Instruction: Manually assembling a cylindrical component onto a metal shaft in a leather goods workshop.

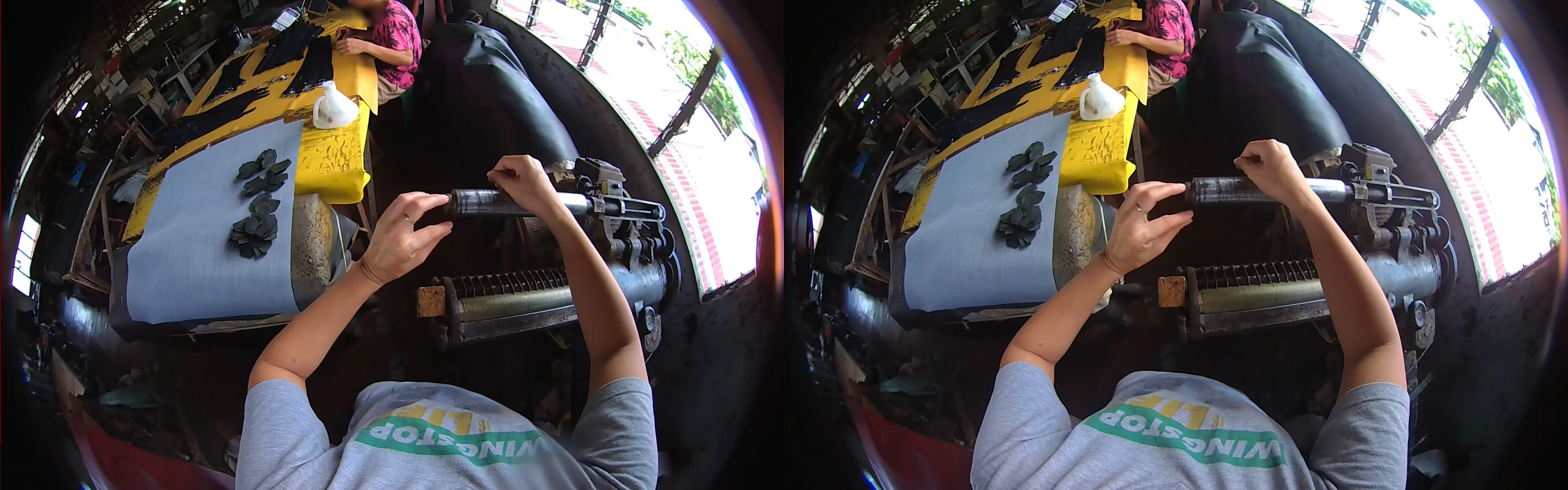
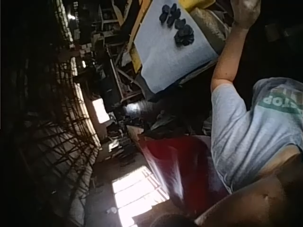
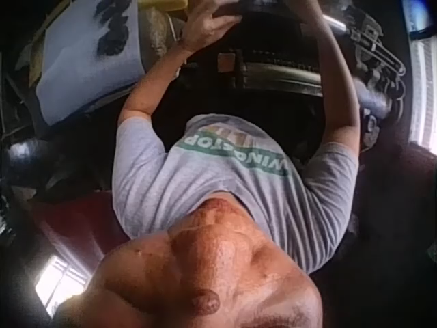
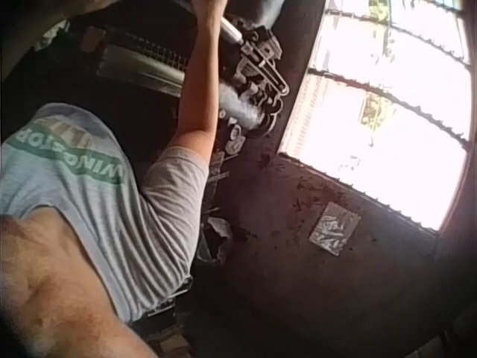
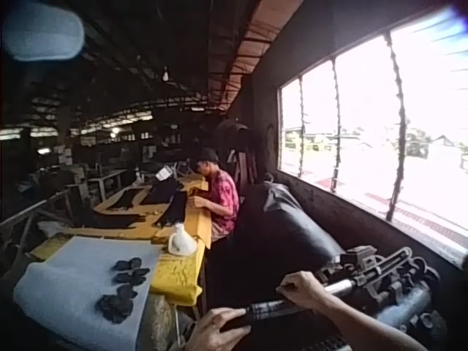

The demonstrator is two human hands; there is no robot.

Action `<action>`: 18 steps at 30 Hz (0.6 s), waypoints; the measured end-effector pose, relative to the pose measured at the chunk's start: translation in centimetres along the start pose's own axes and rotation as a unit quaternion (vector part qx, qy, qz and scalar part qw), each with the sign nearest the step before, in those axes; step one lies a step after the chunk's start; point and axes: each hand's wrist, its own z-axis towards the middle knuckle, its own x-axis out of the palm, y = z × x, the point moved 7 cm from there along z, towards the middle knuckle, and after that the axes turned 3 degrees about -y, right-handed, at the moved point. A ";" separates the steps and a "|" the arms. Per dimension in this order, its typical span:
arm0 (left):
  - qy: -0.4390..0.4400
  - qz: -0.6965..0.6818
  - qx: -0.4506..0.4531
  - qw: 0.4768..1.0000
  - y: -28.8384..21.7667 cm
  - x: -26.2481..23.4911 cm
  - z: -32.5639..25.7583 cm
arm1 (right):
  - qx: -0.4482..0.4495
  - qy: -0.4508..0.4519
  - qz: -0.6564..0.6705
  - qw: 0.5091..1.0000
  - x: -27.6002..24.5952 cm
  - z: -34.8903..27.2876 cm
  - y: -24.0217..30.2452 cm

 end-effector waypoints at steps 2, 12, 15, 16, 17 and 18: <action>-0.025 -0.062 -0.077 0.995 0.9 -0.4 -0.3 | 0.011 0.008 0.002 1.000 0.1 0.0 0.0; 0.045 -0.069 -0.083 0.993 3.0 0.2 2.9 | -0.003 -0.007 0.000 1.000 0.0 0.0 0.3; 0.066 -0.075 -0.068 0.993 2.9 0.1 3.4 | -0.003 -0.007 -0.003 1.000 0.0 0.0 0.3; 0.075 -0.079 -0.069 0.992 2.9 0.2 3.5 | -0.002 -0.009 -0.005 1.000 0.0 0.0 0.2; 0.075 -0.078 -0.069 0.992 2.9 0.2 3.7 | -0.003 -0.008 -0.005 1.000 -0.1 0.0 0.2; 0.086 -0.093 -0.073 0.989 3.0 0.3 4.0 | 0.000 -0.003 -0.006 1.000 0.0 0.0 0.1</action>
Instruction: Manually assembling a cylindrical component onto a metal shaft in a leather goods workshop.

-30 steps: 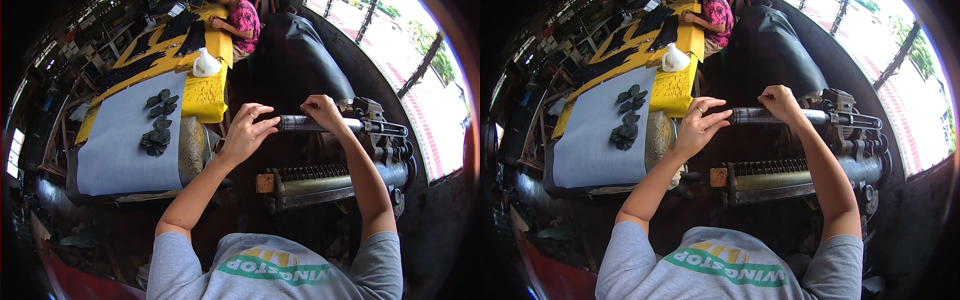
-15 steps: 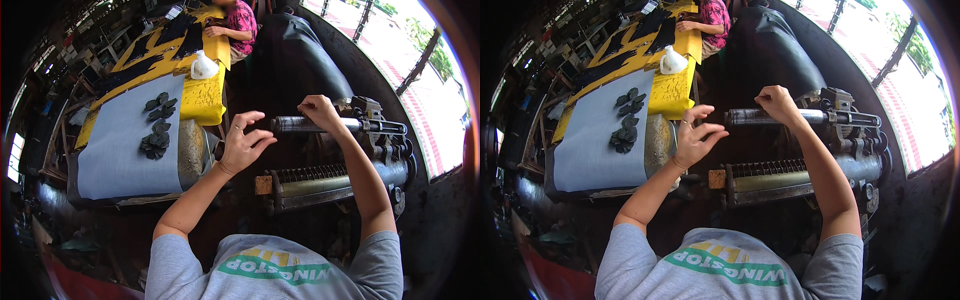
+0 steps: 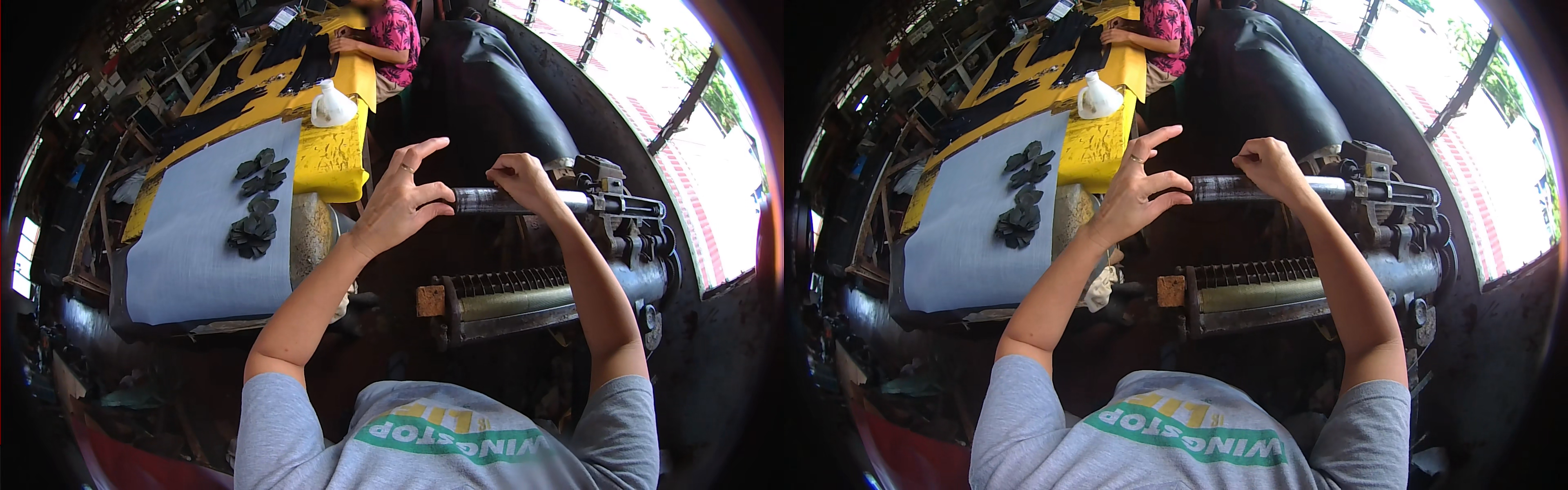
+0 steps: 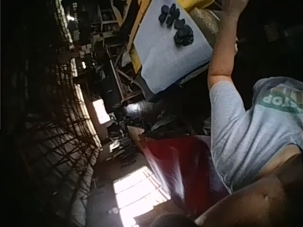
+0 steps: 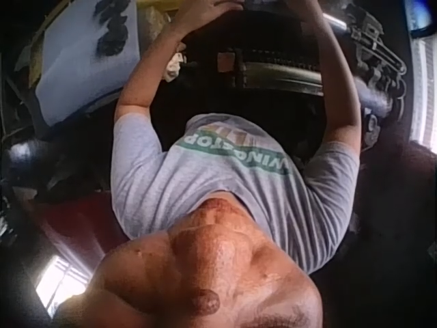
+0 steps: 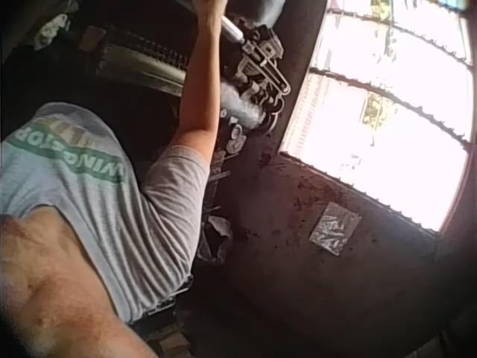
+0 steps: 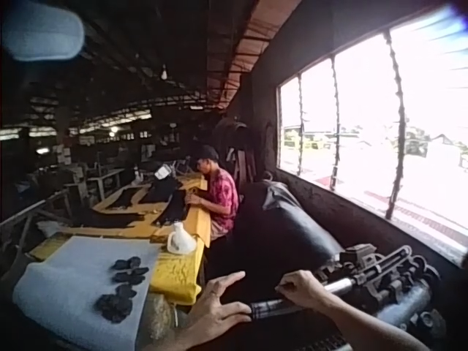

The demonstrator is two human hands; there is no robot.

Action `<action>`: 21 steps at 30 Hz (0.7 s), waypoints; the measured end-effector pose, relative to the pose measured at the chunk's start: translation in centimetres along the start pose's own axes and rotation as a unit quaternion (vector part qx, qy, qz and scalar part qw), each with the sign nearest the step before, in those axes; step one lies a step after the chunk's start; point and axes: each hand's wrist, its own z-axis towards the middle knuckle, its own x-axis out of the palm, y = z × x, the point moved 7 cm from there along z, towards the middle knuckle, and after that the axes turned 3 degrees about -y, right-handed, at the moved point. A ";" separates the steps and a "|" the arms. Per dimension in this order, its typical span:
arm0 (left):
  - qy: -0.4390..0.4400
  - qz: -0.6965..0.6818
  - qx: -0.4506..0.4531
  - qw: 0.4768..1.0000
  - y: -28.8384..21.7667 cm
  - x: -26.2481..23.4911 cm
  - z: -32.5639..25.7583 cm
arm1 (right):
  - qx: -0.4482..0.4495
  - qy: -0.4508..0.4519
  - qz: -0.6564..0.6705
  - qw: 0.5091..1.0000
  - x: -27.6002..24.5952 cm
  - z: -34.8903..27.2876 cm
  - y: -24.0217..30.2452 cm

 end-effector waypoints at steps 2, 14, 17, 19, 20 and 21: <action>0.011 -0.012 -0.005 1.000 0.2 0.1 0.2 | 0.001 0.006 0.001 1.000 0.2 0.0 0.0; 0.040 -0.047 0.015 0.998 0.4 0.3 1.0 | -0.005 0.012 0.001 1.000 0.4 0.1 0.1; 0.042 -0.039 0.022 0.998 0.3 0.3 1.0 | -0.009 0.006 0.002 1.000 0.3 0.0 0.2; 0.044 -0.026 0.028 0.998 0.1 0.3 1.0 | 0.004 0.014 0.004 1.000 0.3 0.0 0.3; 0.044 -0.026 0.028 0.998 0.1 0.3 1.0 | 0.004 0.014 0.004 1.000 0.3 0.0 0.4; 0.045 -0.023 0.030 0.998 0.0 0.3 1.0 | 0.002 0.014 0.004 1.000 0.3 0.0 0.4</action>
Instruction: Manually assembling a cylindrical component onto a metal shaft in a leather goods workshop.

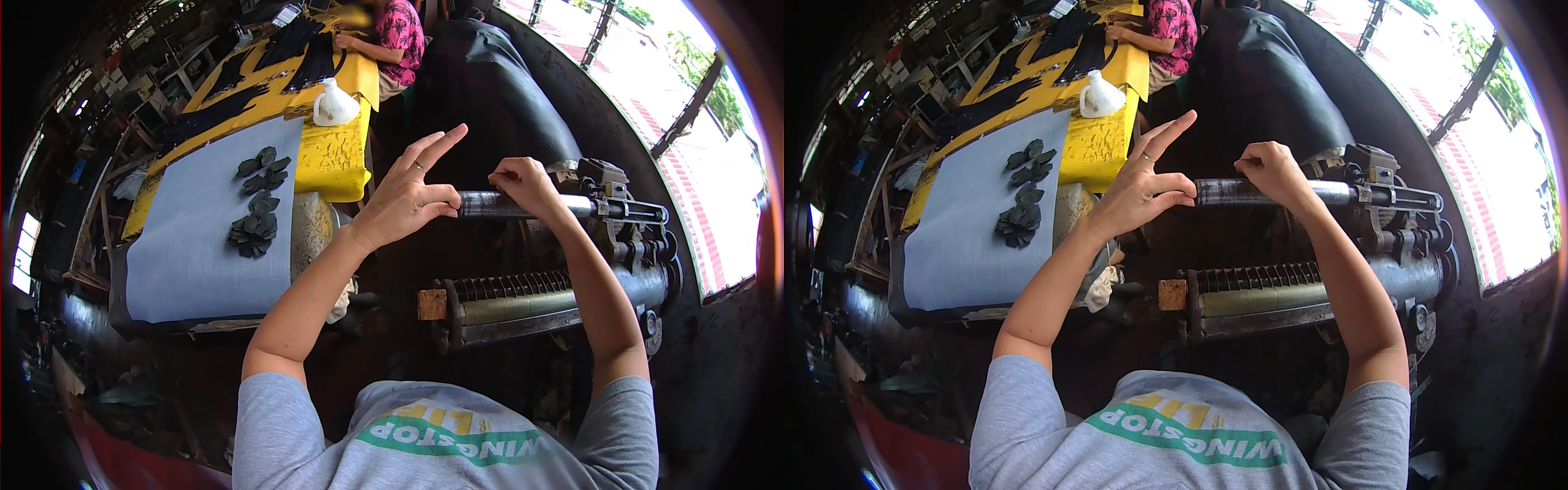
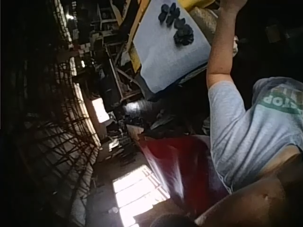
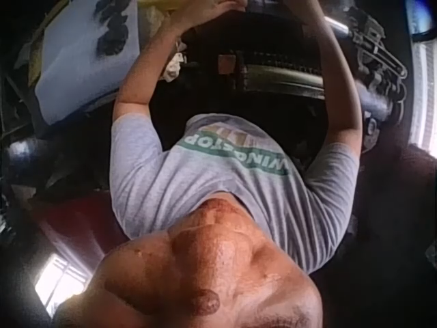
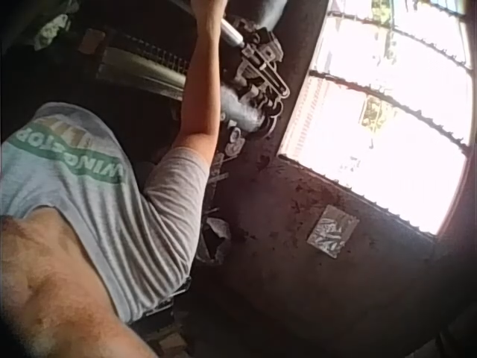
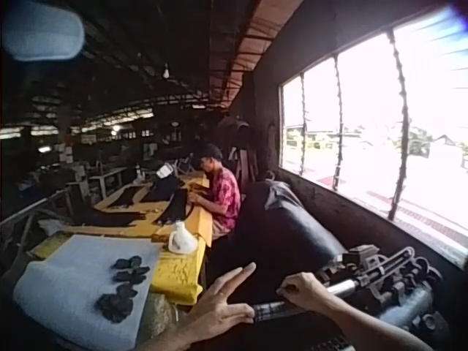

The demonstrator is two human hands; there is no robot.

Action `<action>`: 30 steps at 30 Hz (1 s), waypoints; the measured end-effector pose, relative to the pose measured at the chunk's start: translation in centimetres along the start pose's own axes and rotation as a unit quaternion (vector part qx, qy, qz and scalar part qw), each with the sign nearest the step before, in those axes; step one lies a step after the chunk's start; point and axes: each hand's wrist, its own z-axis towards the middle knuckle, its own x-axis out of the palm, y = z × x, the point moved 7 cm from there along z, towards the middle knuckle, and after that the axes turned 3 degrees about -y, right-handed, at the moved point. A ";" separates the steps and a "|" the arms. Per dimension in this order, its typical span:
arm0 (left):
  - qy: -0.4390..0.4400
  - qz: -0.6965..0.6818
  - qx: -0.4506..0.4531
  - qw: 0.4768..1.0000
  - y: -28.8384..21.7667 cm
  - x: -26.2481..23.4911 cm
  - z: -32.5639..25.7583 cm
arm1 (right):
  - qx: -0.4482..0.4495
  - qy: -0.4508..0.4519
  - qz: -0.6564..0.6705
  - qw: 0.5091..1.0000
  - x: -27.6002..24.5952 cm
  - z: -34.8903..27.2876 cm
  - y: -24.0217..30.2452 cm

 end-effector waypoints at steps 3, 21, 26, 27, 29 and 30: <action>0.007 0.009 0.006 1.000 -0.1 0.1 0.1 | -0.001 0.001 0.001 1.000 0.1 0.0 -0.3; 0.022 0.047 0.021 0.998 -0.6 0.5 0.1 | -0.012 0.008 -0.009 1.000 0.2 0.1 -0.4; 0.024 0.067 0.023 0.997 -0.7 0.8 -0.2 | 0.002 0.016 -0.007 1.000 0.3 0.1 -0.3; 0.022 0.074 0.026 0.997 -0.8 0.9 -0.3 | -0.002 0.013 -0.002 1.000 0.2 0.0 -0.3; 0.020 0.081 0.029 0.996 -0.9 1.0 -0.6 | -0.006 0.011 0.003 1.000 0.2 -0.1 -0.3; 0.001 0.068 0.028 0.997 -0.9 0.7 -0.7 | -0.010 0.007 0.003 1.000 0.2 -0.1 -0.2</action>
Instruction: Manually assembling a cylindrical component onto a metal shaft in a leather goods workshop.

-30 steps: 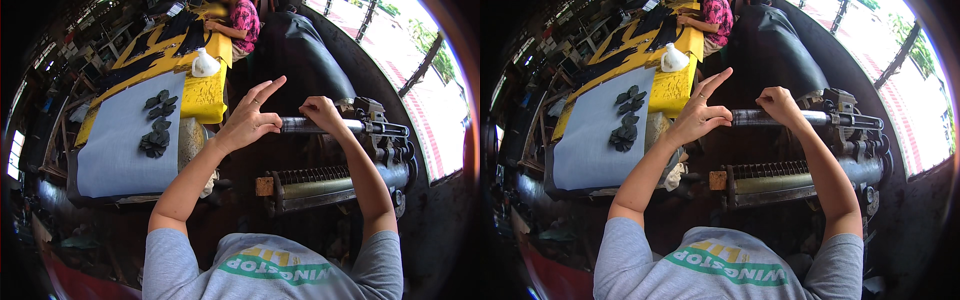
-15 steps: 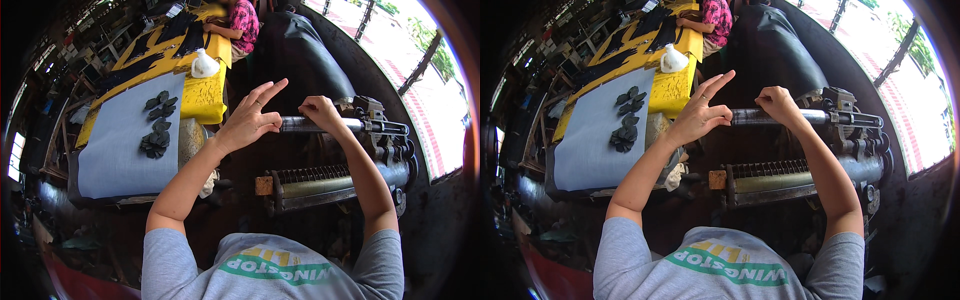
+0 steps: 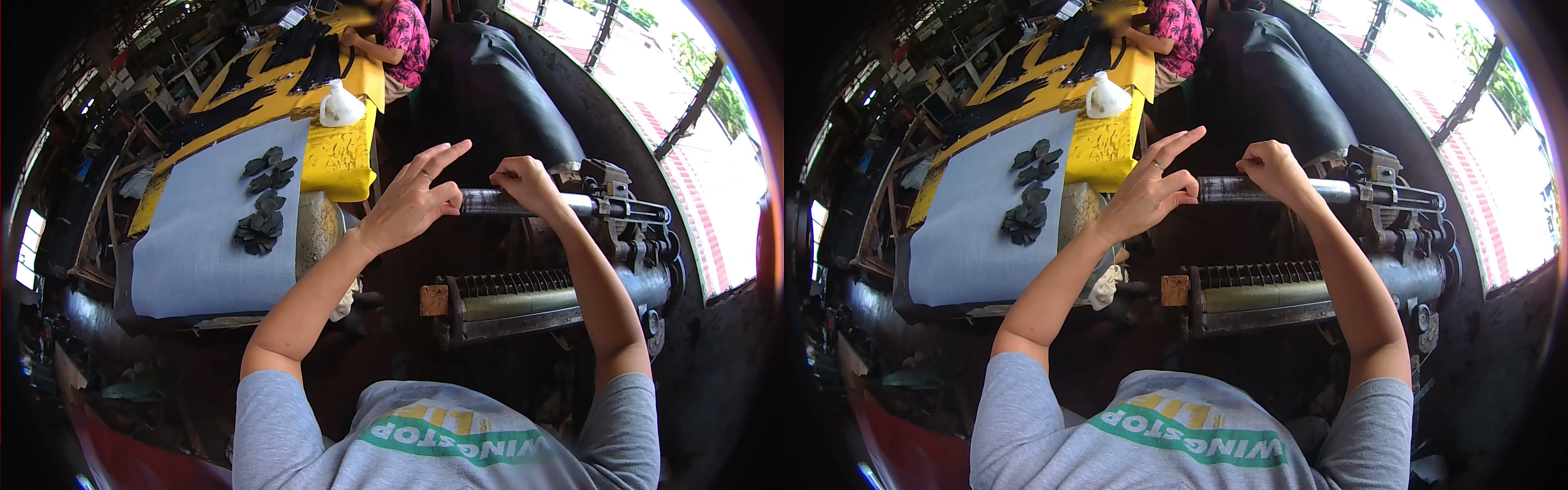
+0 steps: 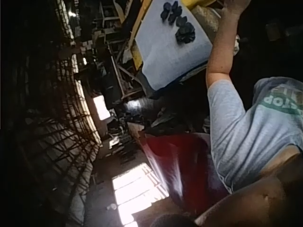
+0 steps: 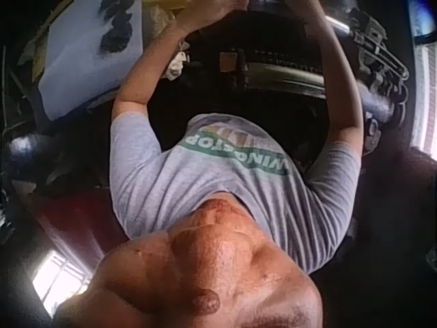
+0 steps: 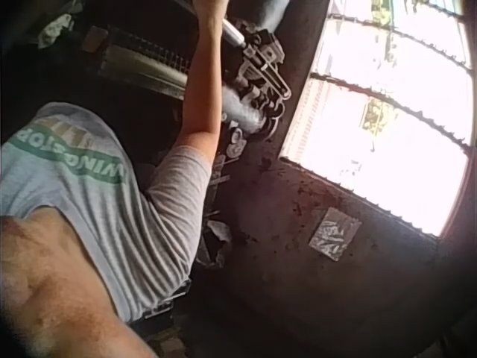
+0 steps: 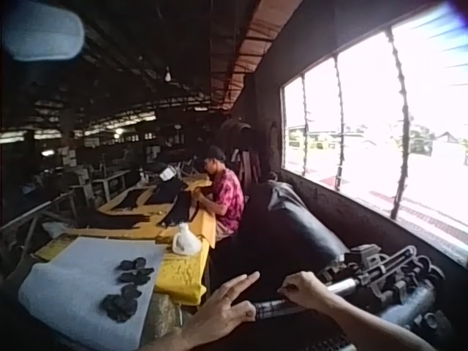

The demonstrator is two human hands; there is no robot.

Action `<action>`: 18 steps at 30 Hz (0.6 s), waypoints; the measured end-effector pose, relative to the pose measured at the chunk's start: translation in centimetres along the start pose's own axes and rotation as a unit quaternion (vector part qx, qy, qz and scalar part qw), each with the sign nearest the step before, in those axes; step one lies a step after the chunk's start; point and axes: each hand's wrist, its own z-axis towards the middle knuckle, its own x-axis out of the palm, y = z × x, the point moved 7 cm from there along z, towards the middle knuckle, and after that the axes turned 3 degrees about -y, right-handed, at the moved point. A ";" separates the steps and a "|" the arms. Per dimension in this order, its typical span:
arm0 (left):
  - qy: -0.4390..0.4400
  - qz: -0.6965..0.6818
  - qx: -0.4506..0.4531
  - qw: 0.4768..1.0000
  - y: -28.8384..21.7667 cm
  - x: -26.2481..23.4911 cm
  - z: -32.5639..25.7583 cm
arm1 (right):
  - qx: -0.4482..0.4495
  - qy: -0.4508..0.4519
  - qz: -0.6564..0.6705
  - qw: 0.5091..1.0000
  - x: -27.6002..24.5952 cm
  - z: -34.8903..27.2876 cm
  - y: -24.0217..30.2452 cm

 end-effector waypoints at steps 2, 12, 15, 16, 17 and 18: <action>-0.020 -0.011 -0.002 1.000 -0.1 0.0 -0.6 | -0.005 -0.005 0.001 1.000 -0.1 0.1 0.0; -0.120 0.071 -0.027 0.990 -1.2 -0.5 -2.0 | 0.018 -0.003 -0.015 1.000 -0.4 0.3 0.3; -0.111 0.111 0.038 0.987 -2.3 -0.3 -1.9 | 0.008 -0.013 -0.010 1.000 -0.5 0.2 0.4; -0.115 0.111 0.043 0.986 -2.6 -0.6 -1.8 | -0.004 -0.027 -0.003 1.000 -0.7 0.1 0.3; -0.093 0.129 0.049 0.986 -2.9 -0.5 -1.6 | 0.009 -0.029 -0.006 1.000 -0.6 0.1 -0.4; -0.072 0.148 0.056 0.985 -3.1 -0.5 -1.5 | 0.022 -0.032 -0.010 0.999 -0.3 0.1 -0.8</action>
